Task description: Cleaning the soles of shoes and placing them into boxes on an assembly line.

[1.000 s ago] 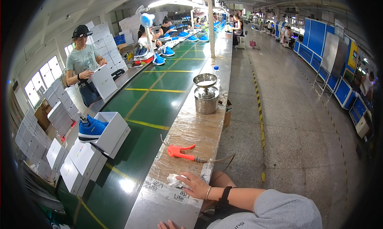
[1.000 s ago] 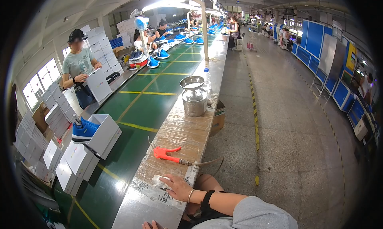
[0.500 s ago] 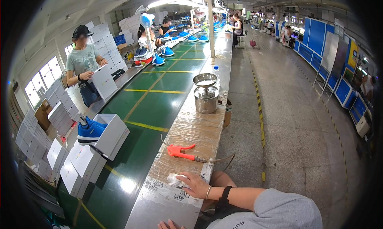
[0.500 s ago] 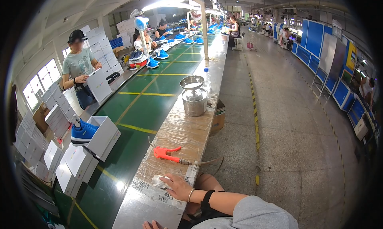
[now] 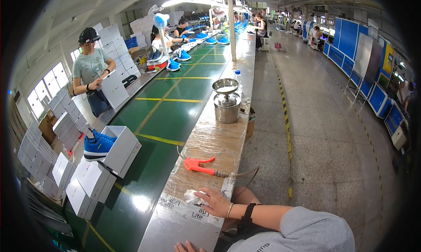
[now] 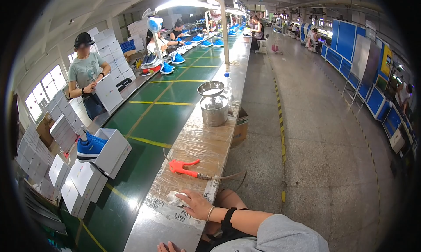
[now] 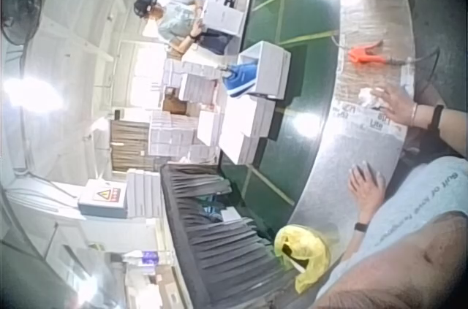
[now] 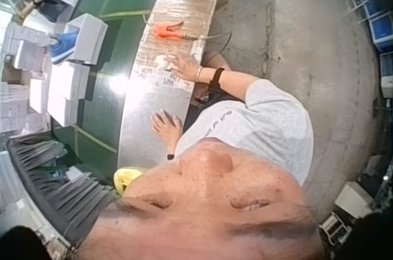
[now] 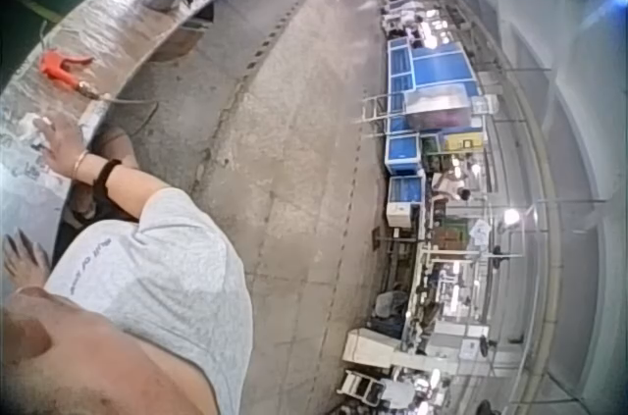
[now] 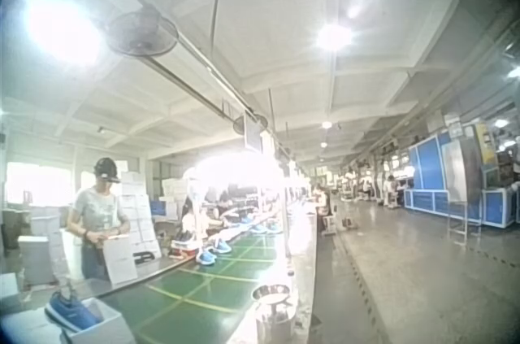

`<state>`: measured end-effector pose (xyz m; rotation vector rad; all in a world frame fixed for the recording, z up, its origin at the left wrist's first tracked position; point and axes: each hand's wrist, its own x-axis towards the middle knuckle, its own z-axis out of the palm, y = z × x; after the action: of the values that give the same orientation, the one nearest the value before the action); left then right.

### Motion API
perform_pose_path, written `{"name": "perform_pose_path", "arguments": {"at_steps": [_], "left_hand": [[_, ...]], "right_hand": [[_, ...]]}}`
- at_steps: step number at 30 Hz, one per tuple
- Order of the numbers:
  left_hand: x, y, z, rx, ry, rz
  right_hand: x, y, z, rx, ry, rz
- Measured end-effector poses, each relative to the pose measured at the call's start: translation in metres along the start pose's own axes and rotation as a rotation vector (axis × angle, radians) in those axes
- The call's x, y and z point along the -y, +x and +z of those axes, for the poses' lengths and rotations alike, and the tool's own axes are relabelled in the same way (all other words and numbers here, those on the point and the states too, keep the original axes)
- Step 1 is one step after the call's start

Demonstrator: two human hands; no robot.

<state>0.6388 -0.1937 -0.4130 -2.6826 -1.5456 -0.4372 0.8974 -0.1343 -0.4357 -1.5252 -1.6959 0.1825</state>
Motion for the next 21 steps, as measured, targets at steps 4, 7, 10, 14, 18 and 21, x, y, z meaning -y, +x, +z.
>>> {"name": "perform_pose_path", "arguments": {"at_steps": [4, 7, 10, 14, 18, 21], "left_hand": [[0.0007, -0.0005, 0.0012, 0.000, -0.003, 0.001], [0.0005, -0.0007, 0.0010, -0.007, -0.003, 0.004], [-0.0006, -0.0006, -0.0007, -0.019, 0.005, 0.009], [-0.0014, -0.0015, -0.0030, -0.021, 0.003, 0.006], [-0.0029, -0.0029, -0.0060, -0.012, 0.005, 0.005], [-0.0019, -0.0039, -0.0046, -0.005, -0.001, 0.006]], "right_hand": [[0.0010, -0.0001, -0.0007, 0.009, 0.003, 0.008], [0.0015, 0.0004, -0.0013, 0.012, -0.001, 0.006], [0.0023, 0.0003, -0.0023, 0.012, -0.005, 0.003], [0.0037, -0.0003, -0.0028, 0.006, -0.002, -0.004], [0.0042, -0.0020, -0.0020, 0.013, 0.001, 0.007], [0.0048, -0.0030, -0.0023, 0.016, 0.007, 0.012]]}}
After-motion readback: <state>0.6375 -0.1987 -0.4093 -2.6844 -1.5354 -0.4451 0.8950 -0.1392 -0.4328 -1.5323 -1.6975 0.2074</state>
